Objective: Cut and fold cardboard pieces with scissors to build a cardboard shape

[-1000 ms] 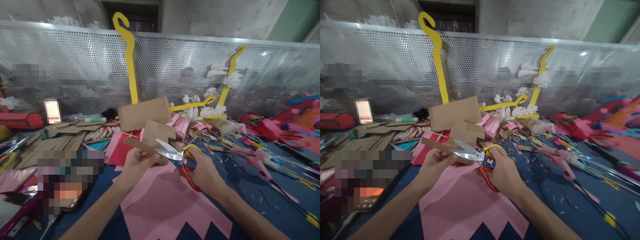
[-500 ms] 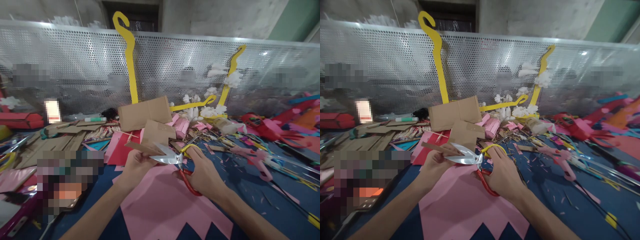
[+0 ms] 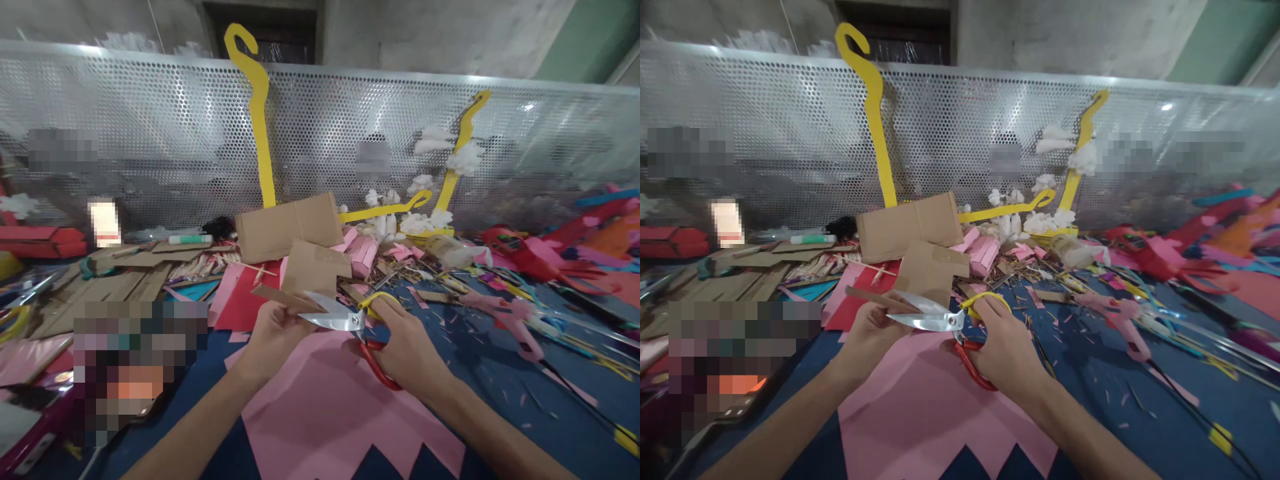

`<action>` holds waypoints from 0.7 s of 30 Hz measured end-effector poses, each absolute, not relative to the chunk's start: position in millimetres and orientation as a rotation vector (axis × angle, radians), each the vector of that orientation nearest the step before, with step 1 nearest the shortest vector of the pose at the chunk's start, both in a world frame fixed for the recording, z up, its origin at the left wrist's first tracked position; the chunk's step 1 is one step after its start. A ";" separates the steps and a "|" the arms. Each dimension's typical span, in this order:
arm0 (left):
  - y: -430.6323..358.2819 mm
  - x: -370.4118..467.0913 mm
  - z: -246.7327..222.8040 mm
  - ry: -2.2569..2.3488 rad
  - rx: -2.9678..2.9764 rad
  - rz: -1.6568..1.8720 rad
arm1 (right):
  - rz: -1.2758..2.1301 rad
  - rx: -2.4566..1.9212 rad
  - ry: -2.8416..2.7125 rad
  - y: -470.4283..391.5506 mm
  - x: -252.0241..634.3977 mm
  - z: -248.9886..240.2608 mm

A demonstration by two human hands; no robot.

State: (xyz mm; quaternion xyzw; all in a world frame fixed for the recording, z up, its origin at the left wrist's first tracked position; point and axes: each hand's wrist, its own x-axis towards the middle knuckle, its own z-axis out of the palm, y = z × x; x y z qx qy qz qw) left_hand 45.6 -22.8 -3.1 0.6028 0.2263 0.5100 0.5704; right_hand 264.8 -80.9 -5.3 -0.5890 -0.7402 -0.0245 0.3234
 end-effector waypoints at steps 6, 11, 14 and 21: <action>-22.2 48.4 -3.7 0.501 1.328 1.198 | -0.053 -1.504 -1.935 -81.7 263.5 -6.1; -26.9 49.8 -3.1 0.498 1.315 1.138 | -0.004 -1.473 -1.913 -79.5 265.7 -9.4; -27.8 50.3 -5.0 0.521 1.331 1.103 | 0.011 -1.438 -1.899 -77.8 266.9 -10.8; -22.7 47.3 -4.7 0.548 1.307 1.214 | 0.023 -1.496 -1.854 -74.3 266.7 -13.7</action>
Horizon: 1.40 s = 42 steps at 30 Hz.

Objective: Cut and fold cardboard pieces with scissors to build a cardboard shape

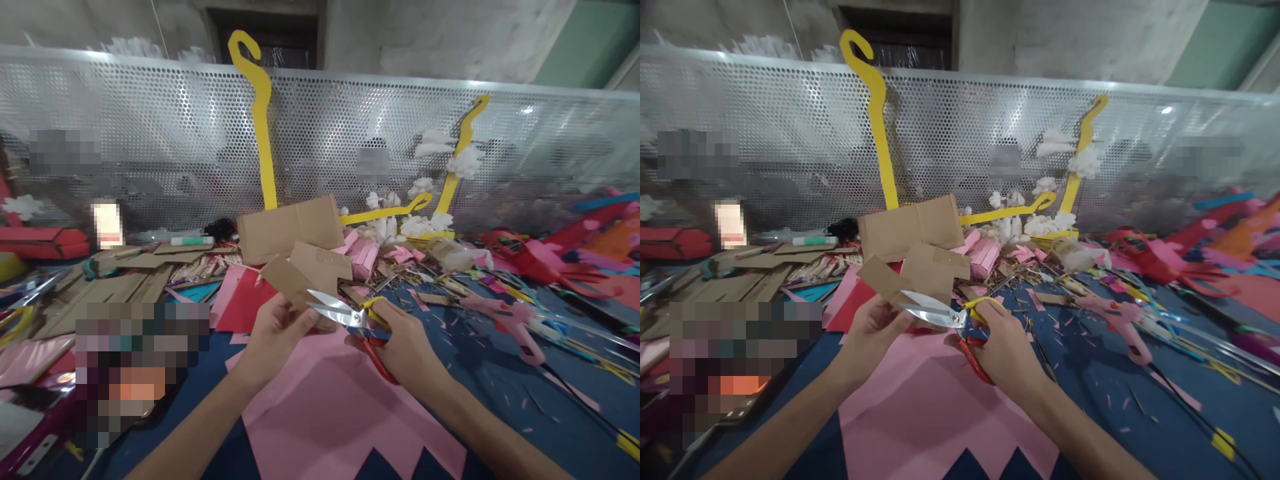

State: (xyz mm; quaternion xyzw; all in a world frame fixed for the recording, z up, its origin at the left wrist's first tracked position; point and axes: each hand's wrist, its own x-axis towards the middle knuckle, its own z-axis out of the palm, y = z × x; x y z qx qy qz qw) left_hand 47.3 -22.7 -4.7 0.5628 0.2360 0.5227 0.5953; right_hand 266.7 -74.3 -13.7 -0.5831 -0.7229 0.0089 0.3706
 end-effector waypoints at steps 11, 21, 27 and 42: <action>-23.9 49.3 -1.3 0.605 1.305 1.237 | 0.028 -1.566 -1.839 -78.1 264.2 -6.8; -22.6 47.8 10.7 0.649 1.417 1.166 | -0.116 -1.577 -1.911 -78.7 265.1 -4.1; -21.4 45.3 10.0 0.638 1.473 1.156 | -0.134 -1.588 -1.915 -79.3 265.5 -6.0; -23.0 46.4 1.6 0.603 1.550 1.048 | -0.009 -1.553 -1.918 -77.1 265.3 -11.8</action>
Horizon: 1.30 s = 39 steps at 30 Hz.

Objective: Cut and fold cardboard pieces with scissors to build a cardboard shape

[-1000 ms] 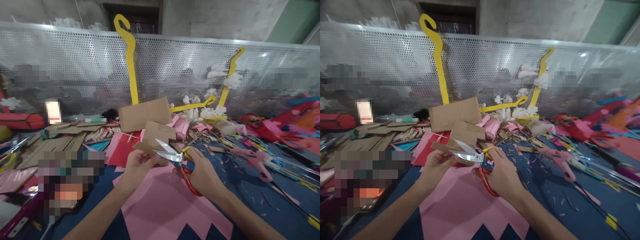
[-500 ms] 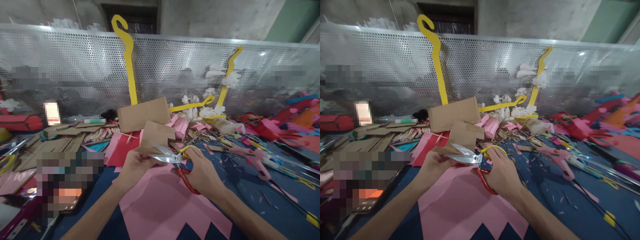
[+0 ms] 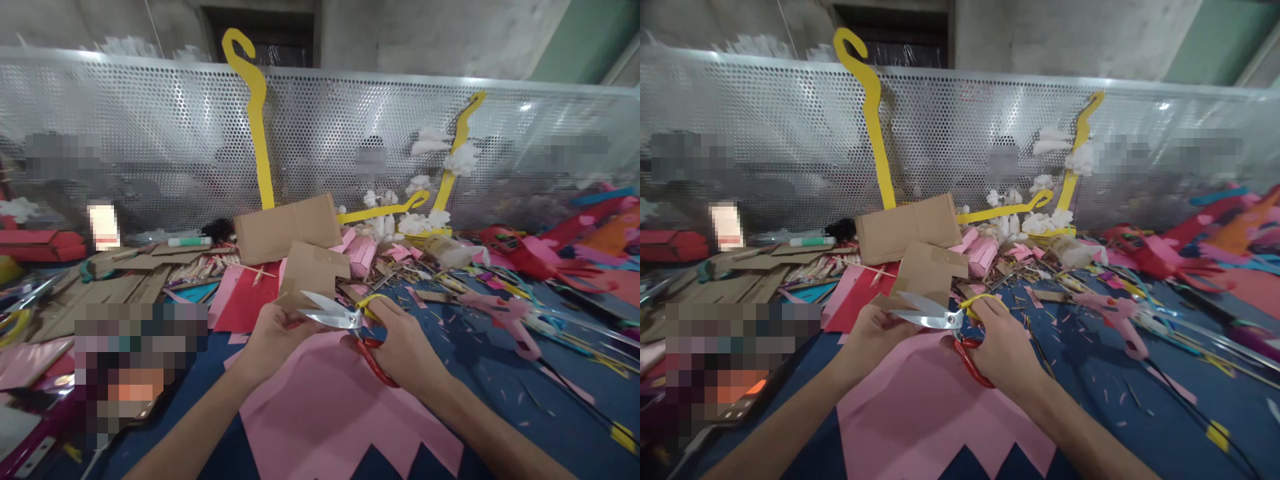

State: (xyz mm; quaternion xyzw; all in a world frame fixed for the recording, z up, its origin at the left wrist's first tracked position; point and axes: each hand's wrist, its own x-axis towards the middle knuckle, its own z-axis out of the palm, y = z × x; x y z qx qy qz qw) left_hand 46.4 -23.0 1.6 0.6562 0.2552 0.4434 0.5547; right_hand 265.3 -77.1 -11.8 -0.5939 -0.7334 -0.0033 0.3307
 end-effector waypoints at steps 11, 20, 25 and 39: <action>-24.2 47.6 0.4 0.639 1.309 1.208 | 0.332 -1.502 -1.717 -70.7 261.5 -15.6; -14.3 36.0 3.4 0.691 1.473 1.267 | 0.735 -1.373 -1.398 -68.3 267.8 -9.2; -14.3 34.8 -0.2 0.697 1.596 1.318 | 0.746 -1.368 -1.408 -67.7 265.0 -12.8; -13.7 34.4 6.0 0.699 1.367 1.372 | 0.786 -1.289 -1.448 -68.7 264.0 -18.8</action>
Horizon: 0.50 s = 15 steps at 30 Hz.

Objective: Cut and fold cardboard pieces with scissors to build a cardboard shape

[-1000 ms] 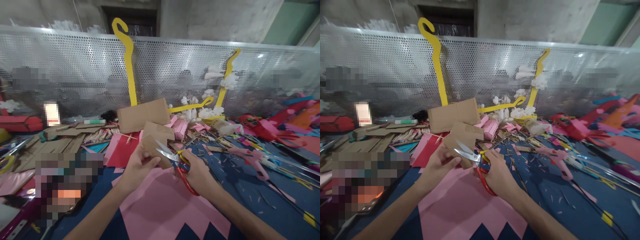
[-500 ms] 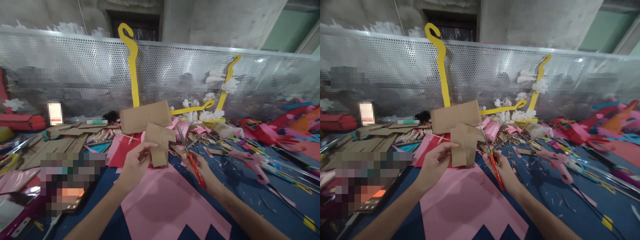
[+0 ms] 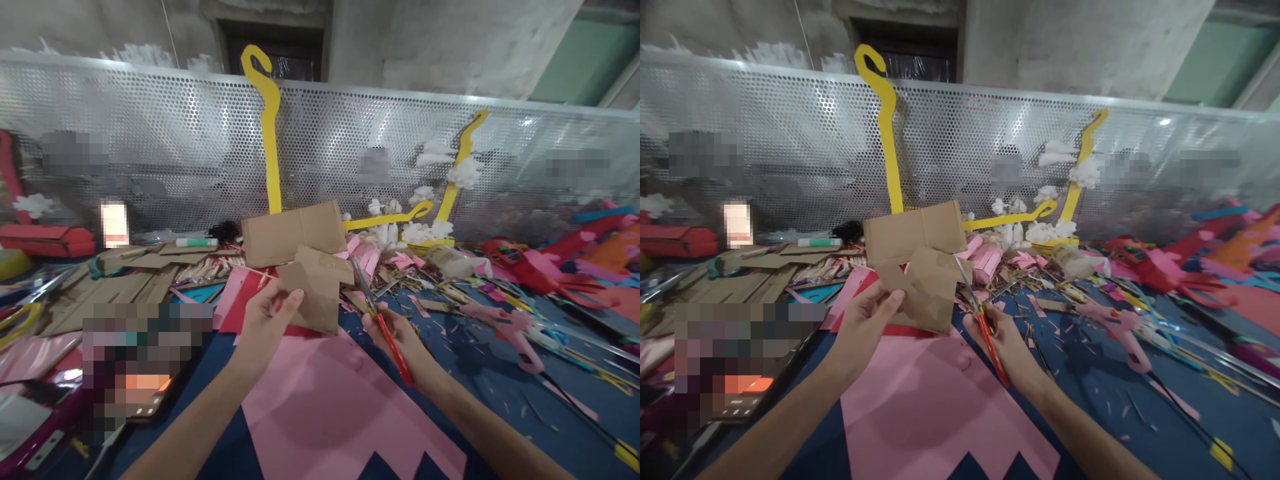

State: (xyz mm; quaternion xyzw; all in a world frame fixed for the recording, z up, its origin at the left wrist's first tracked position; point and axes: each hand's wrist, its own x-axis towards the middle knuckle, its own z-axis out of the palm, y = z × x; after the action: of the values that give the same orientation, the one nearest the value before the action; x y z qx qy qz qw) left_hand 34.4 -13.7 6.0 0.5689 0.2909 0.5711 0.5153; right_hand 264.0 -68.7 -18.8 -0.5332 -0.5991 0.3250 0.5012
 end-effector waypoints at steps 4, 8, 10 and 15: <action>-15.1 36.4 2.9 0.727 1.092 1.278 | 0.727 -1.318 -1.515 -66.0 265.6 -24.0; -18.4 37.6 5.3 0.764 1.038 1.194 | 0.735 -1.304 -1.619 -65.2 263.0 -23.3; -19.3 37.8 7.8 0.719 1.060 1.181 | 0.822 -1.291 -1.631 -66.1 260.1 -20.8; -18.8 38.3 6.0 0.626 1.132 1.184 | 0.483 -1.395 -1.789 -69.7 259.1 -17.2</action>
State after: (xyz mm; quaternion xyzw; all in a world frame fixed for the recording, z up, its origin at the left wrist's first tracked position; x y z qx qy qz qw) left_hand 38.3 -18.8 6.0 0.4963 0.2743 0.5192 0.6395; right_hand 259.1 -69.7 -17.2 -0.5514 -0.7071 0.1908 0.3994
